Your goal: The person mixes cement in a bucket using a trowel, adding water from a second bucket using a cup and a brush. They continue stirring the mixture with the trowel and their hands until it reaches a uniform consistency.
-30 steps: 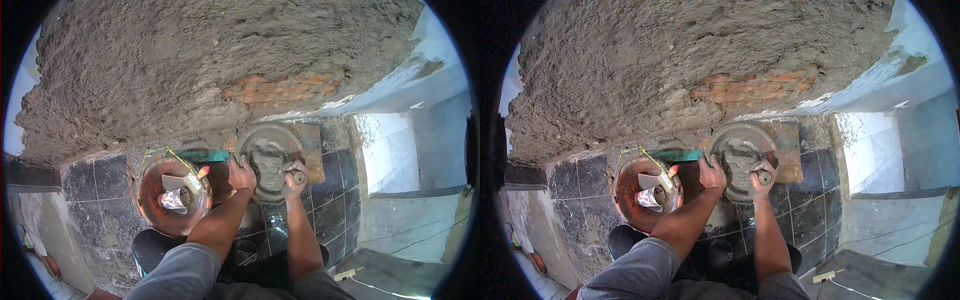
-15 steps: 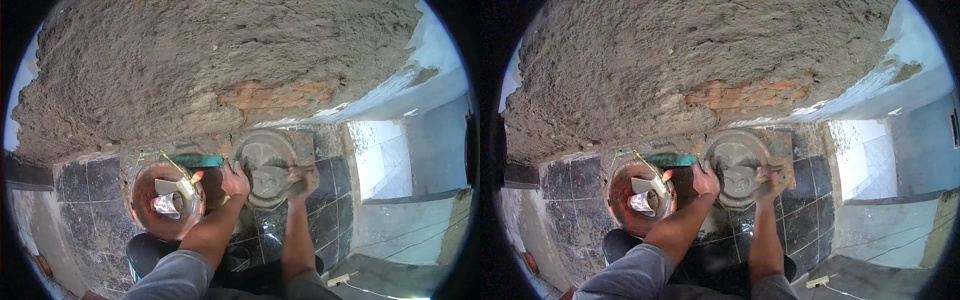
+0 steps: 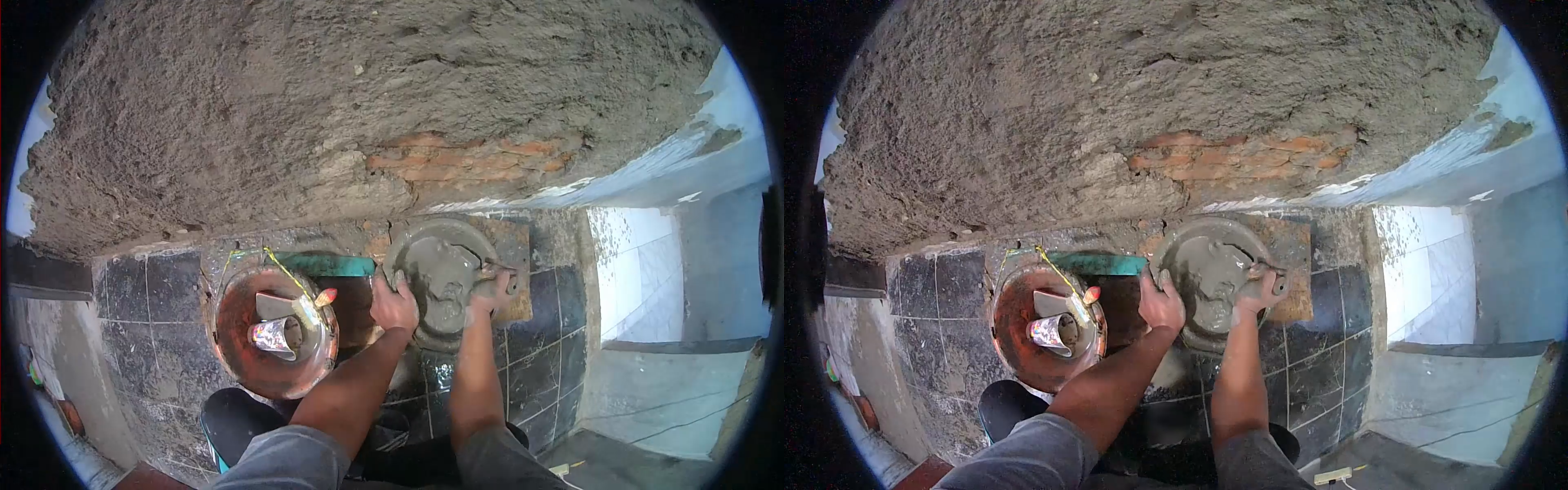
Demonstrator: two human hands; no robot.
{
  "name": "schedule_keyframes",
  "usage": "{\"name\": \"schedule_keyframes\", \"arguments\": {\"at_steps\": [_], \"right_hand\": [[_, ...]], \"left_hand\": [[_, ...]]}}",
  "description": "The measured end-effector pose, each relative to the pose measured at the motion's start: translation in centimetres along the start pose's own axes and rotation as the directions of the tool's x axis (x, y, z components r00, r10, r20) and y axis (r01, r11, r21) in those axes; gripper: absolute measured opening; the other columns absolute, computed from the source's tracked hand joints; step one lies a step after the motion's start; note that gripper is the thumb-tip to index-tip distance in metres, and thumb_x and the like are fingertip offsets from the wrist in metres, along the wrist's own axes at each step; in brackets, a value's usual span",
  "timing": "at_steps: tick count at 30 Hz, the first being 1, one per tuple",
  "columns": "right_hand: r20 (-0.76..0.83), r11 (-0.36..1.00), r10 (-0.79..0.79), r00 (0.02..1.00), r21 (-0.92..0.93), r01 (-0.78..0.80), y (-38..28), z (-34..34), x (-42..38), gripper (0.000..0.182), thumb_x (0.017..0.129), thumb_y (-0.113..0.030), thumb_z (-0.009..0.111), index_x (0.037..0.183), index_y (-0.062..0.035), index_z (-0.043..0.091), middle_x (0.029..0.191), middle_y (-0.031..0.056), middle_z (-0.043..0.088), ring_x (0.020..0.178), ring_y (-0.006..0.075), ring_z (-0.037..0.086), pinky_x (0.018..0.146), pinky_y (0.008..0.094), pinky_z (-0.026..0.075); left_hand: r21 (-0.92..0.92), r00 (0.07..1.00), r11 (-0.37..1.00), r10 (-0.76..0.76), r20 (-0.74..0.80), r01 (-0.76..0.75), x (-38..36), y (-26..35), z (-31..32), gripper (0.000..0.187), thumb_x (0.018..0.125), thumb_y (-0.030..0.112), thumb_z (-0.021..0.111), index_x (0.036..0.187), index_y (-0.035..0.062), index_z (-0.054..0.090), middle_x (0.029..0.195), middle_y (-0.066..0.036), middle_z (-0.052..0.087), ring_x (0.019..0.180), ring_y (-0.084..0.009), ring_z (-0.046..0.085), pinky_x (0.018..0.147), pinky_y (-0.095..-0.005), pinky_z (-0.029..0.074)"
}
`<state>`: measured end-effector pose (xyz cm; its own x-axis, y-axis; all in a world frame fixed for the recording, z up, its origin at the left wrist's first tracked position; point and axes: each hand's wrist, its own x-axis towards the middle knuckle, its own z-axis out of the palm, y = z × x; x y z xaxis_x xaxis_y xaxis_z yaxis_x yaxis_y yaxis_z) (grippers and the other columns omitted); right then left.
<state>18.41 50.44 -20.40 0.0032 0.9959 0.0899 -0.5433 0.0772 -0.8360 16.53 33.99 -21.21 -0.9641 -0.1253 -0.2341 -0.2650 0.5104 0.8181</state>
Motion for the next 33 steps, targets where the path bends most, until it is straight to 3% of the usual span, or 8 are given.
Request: {"name": "schedule_keyframes", "arguments": {"at_steps": [3,7,12,16,20,28,31,33], "right_hand": [[0.098,0.98,0.149,0.984,-0.144,-0.134,1.3,-5.5,1.7,0.022,0.088,-0.015,0.058,0.098,0.0042,0.061,0.089,0.0149,0.064,0.074,0.0256,0.059,0.071,0.0402,0.052],[0.069,0.785,0.544,0.836,0.309,-0.537,-3.9,-5.1,0.0,0.043,0.088,-0.039,0.054,0.093,0.0023,0.063,0.085,0.0197,0.066,0.081,0.03,0.061,0.086,0.0459,0.05],[0.071,0.879,0.358,0.931,0.31,-0.362,-4.8,-4.4,-1.1,0.021,0.084,-0.021,0.058,0.091,-0.0011,0.063,0.082,0.013,0.065,0.08,0.027,0.061,0.093,0.0453,0.051],[0.275,0.997,0.079,0.958,-0.02,-0.076,-7.2,-1.5,-5.3,0.011,0.083,-0.012,0.058,0.089,-0.0028,0.061,0.082,0.0082,0.063,0.08,0.0207,0.06,0.093,0.041,0.05],[0.478,0.93,0.008,0.878,-0.327,0.17,-9.4,-1.5,-9.0,0.006,0.082,-0.009,0.058,0.082,-0.0039,0.055,0.083,0.007,0.061,0.079,0.0161,0.059,0.08,0.0355,0.05],[0.607,0.924,0.066,0.792,-0.336,0.181,-11.6,-3.1,-14.3,0.01,0.073,0.001,0.057,0.079,-0.0023,0.05,0.075,0.0075,0.059,0.072,0.0179,0.059,0.071,0.0318,0.05],[0.662,0.878,-0.081,0.745,-0.307,0.368,-10.8,-3.3,-11.3,0.01,0.076,0.0,0.058,0.084,-0.0022,0.052,0.075,0.0082,0.061,0.069,0.0193,0.061,0.072,0.0344,0.053],[0.614,0.972,-0.043,0.788,-0.157,0.175,-10.8,-2.0,-6.6,0.011,0.079,-0.002,0.06,0.088,-0.0014,0.054,0.077,0.0094,0.063,0.068,0.0195,0.063,0.071,0.0373,0.054]], "left_hand": [[-0.029,0.999,0.999,-0.027,0.035,0.028,0.1,-0.2,0.0,0.06,0.1,0.041,0.051,0.145,0.0022,0.043,0.136,-0.026,0.056,0.118,-0.046,0.056,0.098,-0.0504,0.045],[-0.009,0.998,0.999,-0.04,0.048,0.041,0.0,1.0,-1.2,0.062,0.1,0.04,0.05,0.147,0.0006,0.041,0.14,-0.026,0.053,0.123,-0.0447,0.054,0.102,-0.0488,0.044],[-0.038,0.998,0.999,-0.032,0.057,0.034,-0.2,0.9,-1.5,0.061,0.1,0.04,0.05,0.146,0.0004,0.041,0.142,-0.026,0.051,0.125,-0.044,0.053,0.103,-0.0486,0.043],[-0.007,0.997,0.999,-0.046,0.068,0.047,-0.1,0.3,-1.2,0.061,0.1,0.039,0.051,0.146,0.0003,0.042,0.144,-0.026,0.05,0.126,-0.0433,0.053,0.104,-0.0485,0.043],[-0.028,1.0,0.999,-0.021,0.019,0.021,-0.2,-0.2,-0.8,0.058,0.098,0.039,0.053,0.143,0.0038,0.046,0.138,-0.023,0.055,0.123,-0.0419,0.055,0.1,-0.0506,0.045],[0.015,0.997,0.999,-0.037,0.071,0.036,-0.1,-0.1,-1.4,0.061,0.098,0.036,0.054,0.147,0.0018,0.042,0.141,-0.025,0.053,0.124,-0.0443,0.054,0.103,-0.0489,0.043],[0.006,0.997,1.0,-0.03,0.077,0.029,-0.1,0.0,-1.6,0.061,0.098,0.036,0.055,0.147,0.0019,0.042,0.142,-0.025,0.052,0.124,-0.044,0.054,0.103,-0.0489,0.043],[-0.001,0.998,1.0,-0.021,0.064,0.021,0.0,0.1,-1.3,0.061,0.098,0.037,0.054,0.147,0.0024,0.042,0.141,-0.025,0.053,0.123,-0.0441,0.054,0.103,-0.0489,0.043]]}}
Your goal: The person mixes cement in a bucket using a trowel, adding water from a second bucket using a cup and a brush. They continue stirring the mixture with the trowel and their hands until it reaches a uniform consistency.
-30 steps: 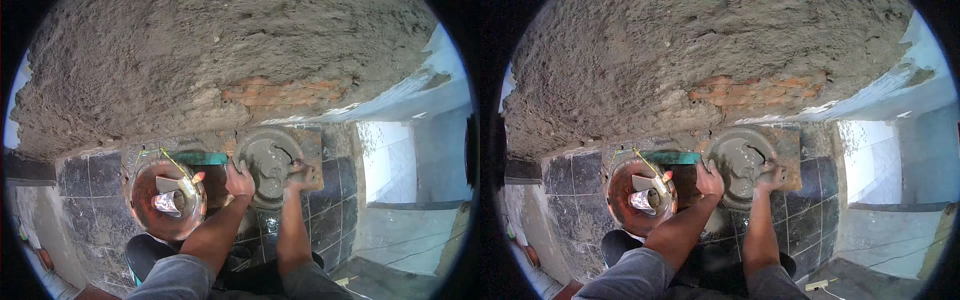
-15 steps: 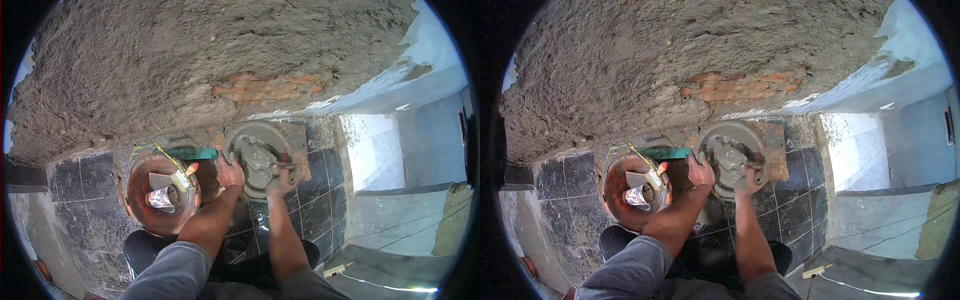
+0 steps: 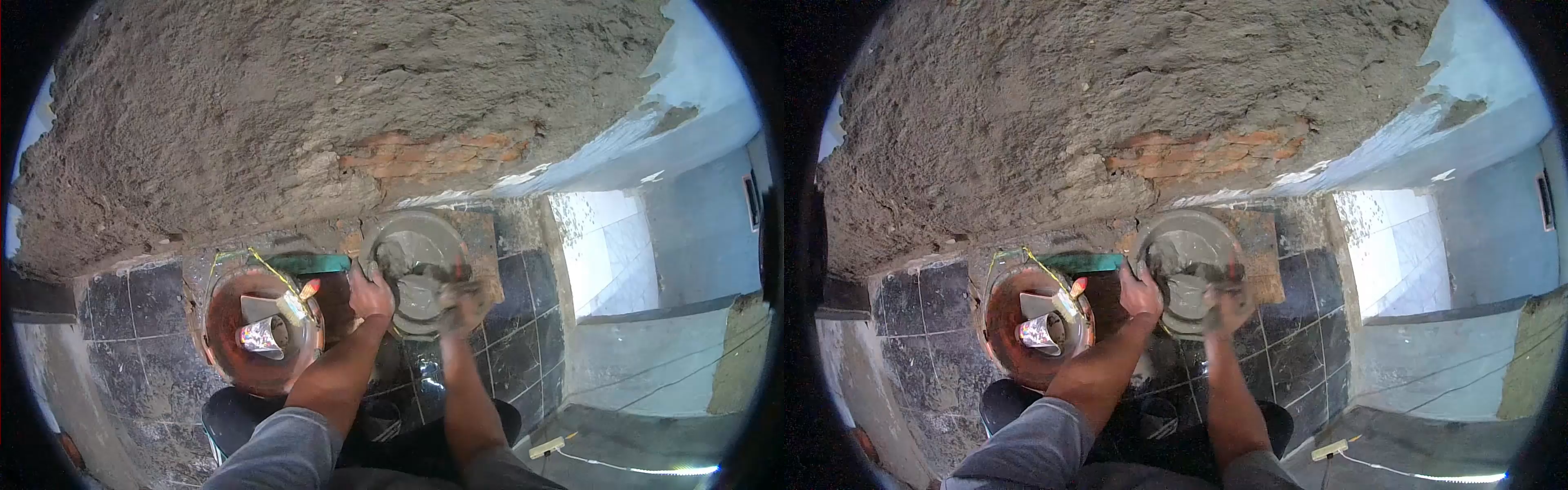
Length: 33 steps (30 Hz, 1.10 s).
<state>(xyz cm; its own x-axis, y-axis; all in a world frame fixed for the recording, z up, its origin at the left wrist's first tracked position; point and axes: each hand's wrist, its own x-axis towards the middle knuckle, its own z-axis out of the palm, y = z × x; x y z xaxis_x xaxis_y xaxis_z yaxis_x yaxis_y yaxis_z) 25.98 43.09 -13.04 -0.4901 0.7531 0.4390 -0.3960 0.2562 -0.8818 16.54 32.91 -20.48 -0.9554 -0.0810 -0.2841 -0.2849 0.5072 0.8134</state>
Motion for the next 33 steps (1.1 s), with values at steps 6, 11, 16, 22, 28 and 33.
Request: {"name": "schedule_keyframes", "arguments": {"at_steps": [6,11,16,22,28,33], "right_hand": [[0.006,0.944,0.251,0.968,0.22,-0.246,-1.4,0.0,7.1,0.022,0.085,-0.015,0.07,0.088,0.001,0.056,0.073,0.0081,0.059,0.066,0.0185,0.06,0.072,0.0378,0.056],[0.177,0.9,0.041,0.983,-0.434,0.041,9.0,0.5,4.1,0.021,0.072,-0.012,0.074,0.085,-0.0005,0.062,0.077,0.0066,0.065,0.069,0.0176,0.061,0.071,0.0367,0.056],[0.065,0.824,0.357,0.932,-0.491,-0.281,10.9,5.0,7.7,0.033,0.071,-0.011,0.078,0.097,0.0009,0.061,0.085,0.0088,0.064,0.072,0.0186,0.061,0.068,0.0346,0.055],[-0.062,0.926,0.377,0.924,0.017,-0.376,6.6,-1.6,7.5,0.056,0.078,-0.007,0.076,0.125,0.0043,0.048,0.103,0.0114,0.06,0.076,0.0201,0.062,0.066,0.0332,0.055],[-0.073,0.985,0.161,0.984,0.078,-0.155,1.2,1.3,5.9,0.035,0.071,-0.005,0.071,0.103,0.0036,0.059,0.08,0.0078,0.06,0.069,0.0184,0.062,0.07,0.034,0.058],[-0.019,0.953,0.224,0.974,-0.203,-0.223,10.4,1.0,3.9,0.015,0.074,-0.005,0.066,0.088,-0.0019,0.063,0.08,0.0044,0.06,0.078,0.0139,0.058,0.068,0.0295,0.05]], "left_hand": [[-0.02,0.999,1.0,0.022,-0.038,-0.023,0.1,-0.2,0.6,0.059,0.099,0.036,0.054,0.146,0.0031,0.043,0.139,-0.026,0.053,0.122,-0.0447,0.055,0.101,-0.0489,0.044],[-0.033,1.0,0.999,0.004,-0.022,-0.004,0.2,0.9,0.0,0.058,0.099,0.038,0.052,0.144,0.0024,0.045,0.139,-0.022,0.055,0.124,-0.0419,0.055,0.102,-0.0491,0.044],[0.01,0.998,0.999,0.036,-0.053,-0.035,0.3,-0.6,1.2,0.058,0.099,0.037,0.053,0.144,0.0019,0.044,0.138,-0.026,0.054,0.124,-0.0433,0.054,0.102,-0.0496,0.044],[-0.019,0.997,0.999,0.04,-0.059,-0.042,0.3,-0.7,1.2,0.057,0.097,0.03,0.057,0.144,0.0032,0.043,0.135,-0.024,0.057,0.12,-0.0439,0.056,0.1,-0.0482,0.045],[-0.007,0.997,0.999,0.043,-0.058,-0.044,0.1,-0.6,1.1,0.056,0.097,0.032,0.056,0.144,0.0033,0.043,0.134,-0.024,0.058,0.12,-0.0445,0.056,0.099,-0.0488,0.045],[0.016,0.998,1.0,0.024,-0.065,-0.023,0.2,0.0,1.1,0.054,0.101,0.036,0.05,0.143,0.003,0.044,0.135,-0.026,0.057,0.12,-0.0453,0.056,0.099,-0.0495,0.045]]}}
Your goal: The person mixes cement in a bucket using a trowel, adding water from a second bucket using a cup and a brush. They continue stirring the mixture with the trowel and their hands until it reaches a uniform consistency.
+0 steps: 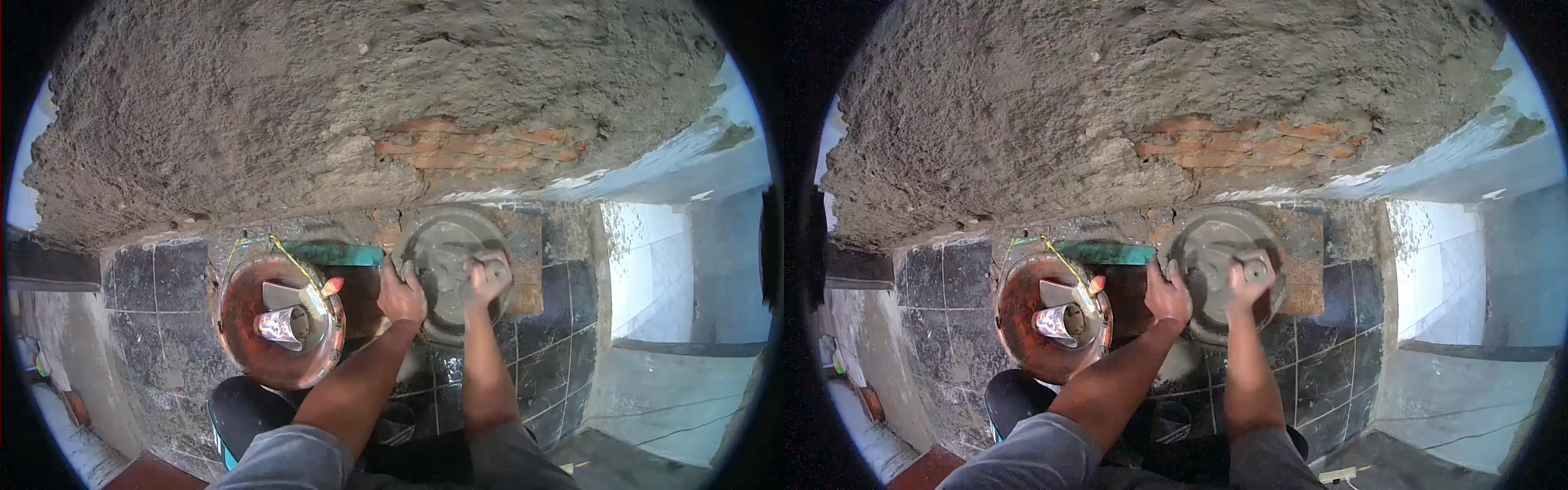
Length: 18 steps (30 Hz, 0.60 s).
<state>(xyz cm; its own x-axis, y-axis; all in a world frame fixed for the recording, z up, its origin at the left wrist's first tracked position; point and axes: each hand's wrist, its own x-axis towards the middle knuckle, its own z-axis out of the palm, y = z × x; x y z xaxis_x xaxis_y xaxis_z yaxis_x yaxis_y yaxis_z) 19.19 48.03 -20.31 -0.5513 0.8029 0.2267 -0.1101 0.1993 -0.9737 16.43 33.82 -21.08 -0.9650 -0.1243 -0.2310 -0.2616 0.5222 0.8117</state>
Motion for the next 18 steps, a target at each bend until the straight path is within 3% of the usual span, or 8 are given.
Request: {"name": "schedule_keyframes", "arguments": {"at_steps": [2,4,8,11,14,15,17,18], "right_hand": [[-0.019,0.993,0.029,0.999,0.118,-0.027,0.5,0.3,0.9,0.014,0.073,-0.004,0.067,0.085,-0.0031,0.061,0.084,0.004,0.059,0.082,0.0128,0.056,0.068,0.0277,0.047],[-0.299,0.999,-0.026,0.954,0.037,0.039,-0.5,0.4,-1.3,0.016,0.071,-0.001,0.066,0.084,-0.0025,0.057,0.082,0.004,0.057,0.079,0.0147,0.056,0.07,0.0305,0.048],[0.182,0.967,-0.151,0.972,0.231,0.107,-3.4,-3.7,-6.8,0.014,0.071,0.004,0.06,0.082,-0.0012,0.054,0.078,0.0071,0.057,0.076,0.0163,0.057,0.072,0.0333,0.051],[0.06,0.975,-0.166,0.984,0.162,0.155,-7.2,-2.9,-8.4,0.01,0.07,0.002,0.06,0.077,-0.0013,0.054,0.076,0.009,0.059,0.074,0.0159,0.058,0.07,0.0315,0.051],[0.105,0.991,-0.117,0.988,0.072,0.11,-11.6,-3.9,-7.9,0.01,0.071,-0.001,0.061,0.078,-0.0017,0.054,0.078,0.0095,0.062,0.071,0.0168,0.059,0.069,0.0319,0.051],[0.154,0.974,-0.059,0.986,0.225,0.023,-10.2,-5.5,-7.6,0.009,0.074,-0.002,0.063,0.082,-0.0018,0.059,0.082,0.0103,0.064,0.069,0.018,0.06,0.069,0.0319,0.051],[-0.006,0.827,0.15,0.989,0.55,-0.122,-10.3,-5.8,-6.4,0.014,0.077,-0.004,0.067,0.09,-0.0021,0.062,0.086,0.0107,0.066,0.071,0.0194,0.062,0.069,0.034,0.052],[-0.017,0.799,0.163,0.986,0.589,-0.122,-10.2,-6.3,-5.1,0.018,0.078,-0.005,0.069,0.095,-0.0025,0.062,0.089,0.0108,0.066,0.072,0.0201,0.062,0.07,0.0353,0.052]], "left_hand": [[-0.006,1.0,1.0,0.023,0.003,-0.023,-0.2,0.1,-0.2,0.054,0.101,0.036,0.051,0.143,0.0029,0.044,0.135,-0.026,0.057,0.119,-0.0456,0.056,0.099,-0.0497,0.045],[0.0,1.0,1.0,0.017,-0.005,-0.017,-0.8,-0.5,-0.4,0.054,0.1,0.036,0.051,0.143,0.0031,0.045,0.135,-0.025,0.057,0.119,-0.0457,0.056,0.099,-0.0497,0.045],[0.005,1.0,1.0,-0.013,0.023,0.012,-0.7,0.7,-1.5,0.055,0.1,0.037,0.051,0.144,0.0036,0.045,0.138,-0.023,0.055,0.121,-0.0443,0.055,0.101,-0.0487,0.045],[0.027,1.0,1.0,-0.013,0.025,0.012,-0.6,0.7,-1.4,0.056,0.101,0.039,0.05,0.145,0.0035,0.044,0.141,-0.023,0.053,0.124,-0.043,0.054,0.102,-0.048,0.045],[0.009,1.0,1.0,-0.006,0.03,0.006,-0.5,0.5,-1.3,0.056,0.101,0.039,0.05,0.145,0.0037,0.044,0.139,-0.023,0.054,0.123,-0.0433,0.055,0.101,-0.0483,0.045],[0.003,0.999,1.0,-0.015,0.037,0.014,-0.6,0.5,-1.3,0.056,0.101,0.039,0.05,0.145,0.0036,0.044,0.139,-0.023,0.054,0.122,-0.0433,0.055,0.101,-0.0483,0.045],[-0.006,0.998,1.0,-0.029,0.047,0.029,-0.5,0.7,-1.5,0.056,0.101,0.039,0.05,0.144,0.0035,0.044,0.137,-0.023,0.055,0.122,-0.0434,0.055,0.101,-0.0484,0.045],[-0.003,0.998,0.999,-0.035,0.055,0.035,-0.8,0.6,-1.6,0.056,0.101,0.039,0.05,0.144,0.0035,0.044,0.137,-0.023,0.055,0.122,-0.0436,0.055,0.101,-0.0484,0.045]]}}
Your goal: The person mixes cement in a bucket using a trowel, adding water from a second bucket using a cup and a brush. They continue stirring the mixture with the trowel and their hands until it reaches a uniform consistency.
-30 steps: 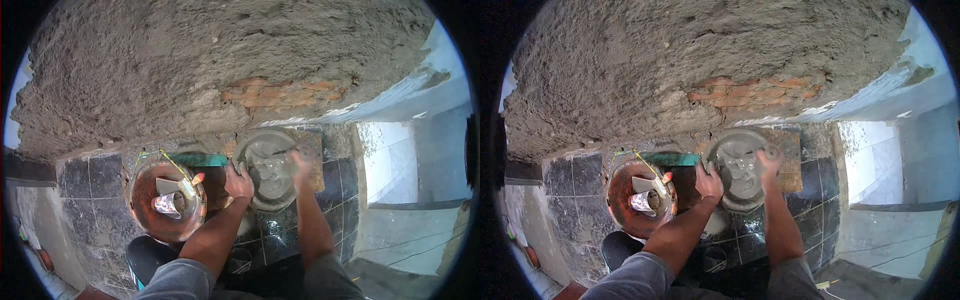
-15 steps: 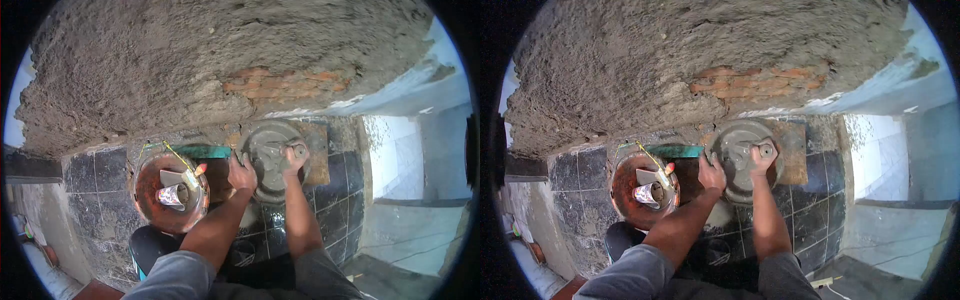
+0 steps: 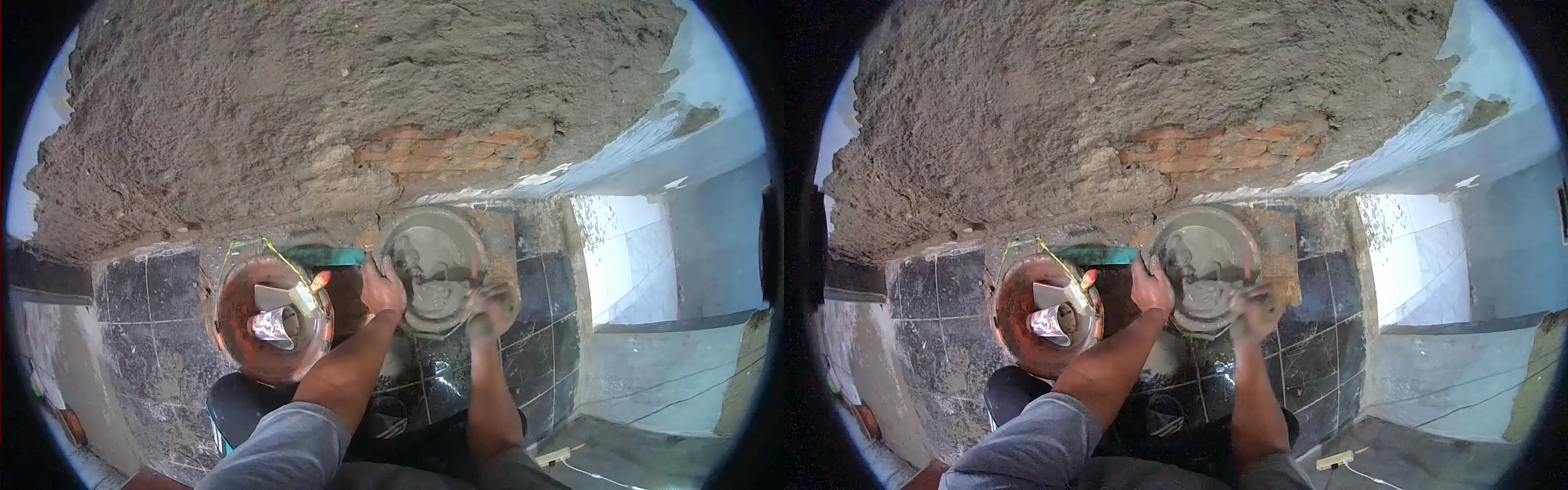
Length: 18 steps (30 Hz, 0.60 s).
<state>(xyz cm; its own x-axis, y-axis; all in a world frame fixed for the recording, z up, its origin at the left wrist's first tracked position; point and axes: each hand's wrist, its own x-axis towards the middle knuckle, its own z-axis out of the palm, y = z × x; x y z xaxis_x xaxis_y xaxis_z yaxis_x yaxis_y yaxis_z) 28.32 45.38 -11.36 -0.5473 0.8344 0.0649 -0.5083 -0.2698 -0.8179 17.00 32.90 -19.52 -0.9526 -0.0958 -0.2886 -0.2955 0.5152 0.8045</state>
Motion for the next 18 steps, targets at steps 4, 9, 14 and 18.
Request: {"name": "schedule_keyframes", "arguments": {"at_steps": [4,9,14,18], "right_hand": [[0.125,0.946,-0.179,0.976,-0.252,0.206,0.8,-1.9,7.8,0.031,0.081,-0.006,0.075,0.109,-0.0043,0.062,0.097,0.0108,0.066,0.076,0.022,0.062,0.072,0.0401,0.054],[-0.218,0.951,-0.289,0.932,-0.175,0.254,9.5,2.3,11.9,0.025,0.08,0.003,0.07,0.101,-0.0031,0.058,0.085,0.0093,0.065,0.065,0.0221,0.06,0.062,0.0387,0.054],[-0.057,0.968,-0.163,0.985,-0.203,0.148,13.1,-1.1,11.5,0.015,0.08,0.003,0.064,0.09,-0.0041,0.055,0.076,0.0081,0.06,0.061,0.0199,0.059,0.056,0.0358,0.05],[-0.124,0.969,-0.161,0.979,-0.21,0.132,10.4,-0.4,7.3,0.01,0.082,-0.002,0.062,0.085,-0.004,0.053,0.074,0.0085,0.059,0.065,0.0183,0.059,0.06,0.0338,0.05]], "left_hand": [[0.001,1.0,1.0,0.01,-0.001,-0.01,0.6,0.1,0.3,0.055,0.101,0.038,0.051,0.144,0.0034,0.044,0.136,-0.024,0.055,0.121,-0.0442,0.055,0.1,-0.0485,0.045],[-0.006,1.0,1.0,0.022,-0.014,-0.022,0.6,-0.3,0.8,0.056,0.101,0.038,0.051,0.143,0.0018,0.043,0.136,-0.025,0.055,0.121,-0.0445,0.055,0.101,-0.0487,0.045],[-0.007,0.999,0.999,0.039,-0.031,-0.039,0.7,0.2,0.6,0.056,0.101,0.037,0.051,0.144,0.0027,0.043,0.136,-0.026,0.055,0.122,-0.0446,0.055,0.101,-0.0491,0.045],[-0.018,0.999,0.999,0.026,-0.031,-0.027,0.6,-0.5,1.1,0.056,0.1,0.038,0.053,0.144,0.0036,0.043,0.136,-0.025,0.056,0.12,-0.0443,0.056,0.099,-0.0498,0.046]]}}
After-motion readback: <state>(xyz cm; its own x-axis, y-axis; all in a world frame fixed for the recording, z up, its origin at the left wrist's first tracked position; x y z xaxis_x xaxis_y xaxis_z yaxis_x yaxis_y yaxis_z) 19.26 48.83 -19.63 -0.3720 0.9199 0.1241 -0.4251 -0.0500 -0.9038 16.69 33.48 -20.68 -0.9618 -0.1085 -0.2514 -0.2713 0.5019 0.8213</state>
